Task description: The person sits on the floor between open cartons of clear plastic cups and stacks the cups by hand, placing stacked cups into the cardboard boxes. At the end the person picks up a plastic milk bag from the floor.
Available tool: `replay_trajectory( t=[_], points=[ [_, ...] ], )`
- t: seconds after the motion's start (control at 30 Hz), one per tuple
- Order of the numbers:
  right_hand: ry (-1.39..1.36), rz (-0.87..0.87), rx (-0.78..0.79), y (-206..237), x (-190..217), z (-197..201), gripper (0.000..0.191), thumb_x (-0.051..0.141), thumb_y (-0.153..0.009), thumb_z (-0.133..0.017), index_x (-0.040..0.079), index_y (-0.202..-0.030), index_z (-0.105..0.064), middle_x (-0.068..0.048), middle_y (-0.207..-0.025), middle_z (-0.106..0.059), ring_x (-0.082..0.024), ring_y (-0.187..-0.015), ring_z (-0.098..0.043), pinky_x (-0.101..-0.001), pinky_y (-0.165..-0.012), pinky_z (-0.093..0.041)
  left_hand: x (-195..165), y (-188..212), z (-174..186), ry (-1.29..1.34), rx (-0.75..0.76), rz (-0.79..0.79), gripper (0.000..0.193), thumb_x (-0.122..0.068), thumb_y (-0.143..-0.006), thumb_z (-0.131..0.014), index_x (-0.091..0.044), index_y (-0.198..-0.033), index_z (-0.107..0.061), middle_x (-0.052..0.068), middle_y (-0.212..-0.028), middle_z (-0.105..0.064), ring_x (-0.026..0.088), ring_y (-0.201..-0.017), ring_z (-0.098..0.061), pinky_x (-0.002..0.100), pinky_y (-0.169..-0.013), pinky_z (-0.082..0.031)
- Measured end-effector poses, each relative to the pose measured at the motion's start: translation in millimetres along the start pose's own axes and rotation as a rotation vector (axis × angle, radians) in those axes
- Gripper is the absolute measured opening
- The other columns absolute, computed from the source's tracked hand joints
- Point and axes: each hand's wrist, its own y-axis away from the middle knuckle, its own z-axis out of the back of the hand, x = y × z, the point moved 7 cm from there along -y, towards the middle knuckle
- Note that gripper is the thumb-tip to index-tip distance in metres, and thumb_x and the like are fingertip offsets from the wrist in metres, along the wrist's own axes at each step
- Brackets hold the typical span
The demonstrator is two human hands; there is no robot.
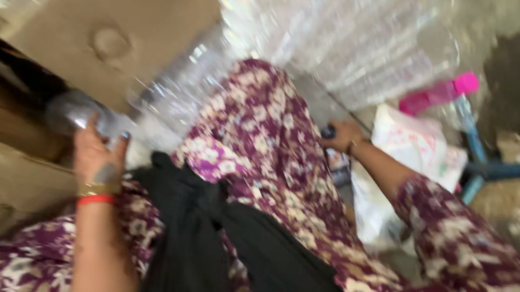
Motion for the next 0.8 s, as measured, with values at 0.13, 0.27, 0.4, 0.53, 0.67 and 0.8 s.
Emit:
replay_trajectory(
  t=[0.13,0.27,0.4,0.53,0.67,0.8],
  points=[
    [-0.111,0.130,0.128,4,-2,12,0.076,0.064,-0.065,-0.076,0.024,-0.129,-0.066,-0.022,-0.110,-0.069,-0.040,-0.104,-0.067,-0.0462,-0.094,-0.054,-4,0,3,0.048,-0.009,0.052,0.072,-0.024,-0.091,-0.078,-0.009,-0.153,-0.044,0.018,-0.143,-0.055,0.028,-0.109,-0.068,0.043,-0.091,-0.053],
    [0.174,0.156,0.290,41,-6,-32,0.072,0.060,-0.067,-0.077,0.032,-0.132,-0.066,-0.019,-0.116,-0.070,-0.039,-0.112,-0.065,-0.0459,-0.100,-0.052,-8,3,4,0.022,-0.014,0.021,0.071,-0.025,-0.092,-0.077,-0.008,-0.153,-0.046,0.017,-0.143,-0.056,0.028,-0.107,-0.068,0.043,-0.092,-0.053],
    [0.190,-0.106,0.458,91,-24,-106,0.075,0.045,-0.072,-0.082,0.025,-0.139,-0.057,-0.020,-0.134,-0.059,-0.039,-0.121,-0.062,-0.0461,-0.104,-0.053,-11,5,9,-0.017,-0.037,-0.094,0.073,-0.027,-0.094,-0.078,-0.004,-0.155,-0.046,0.020,-0.144,-0.055,0.029,-0.104,-0.069,0.043,-0.094,-0.053],
    [-0.097,-0.285,0.349,126,-45,-137,0.061,0.034,-0.085,-0.068,0.020,-0.142,-0.051,-0.023,-0.136,-0.055,-0.042,-0.124,-0.059,-0.0528,-0.102,-0.050,-6,5,10,-0.019,0.031,-0.046,0.078,-0.032,-0.095,-0.077,-0.003,-0.159,-0.043,0.024,-0.149,-0.050,0.034,-0.110,-0.066,0.045,-0.097,-0.051],
    [-0.223,-0.228,0.060,142,-53,-111,0.070,0.043,-0.078,-0.077,0.016,-0.138,-0.052,-0.022,-0.130,-0.056,-0.041,-0.121,-0.055,-0.0503,-0.103,-0.047,-42,5,10,-0.276,0.027,-0.291,0.082,-0.042,-0.103,-0.079,0.005,-0.156,-0.039,0.030,-0.147,-0.049,0.046,-0.141,-0.046,0.050,-0.116,-0.041],
    [-0.144,-0.357,-0.188,161,-77,-65,0.052,0.048,-0.085,-0.074,0.017,-0.126,-0.065,-0.015,-0.127,-0.063,-0.037,-0.124,-0.057,-0.0485,-0.103,-0.050,-83,7,3,-0.169,0.124,-0.292,0.091,-0.045,-0.096,-0.075,0.001,-0.163,-0.036,0.030,-0.161,-0.040,0.045,-0.151,-0.030,0.049,-0.121,-0.031]
  ],
)
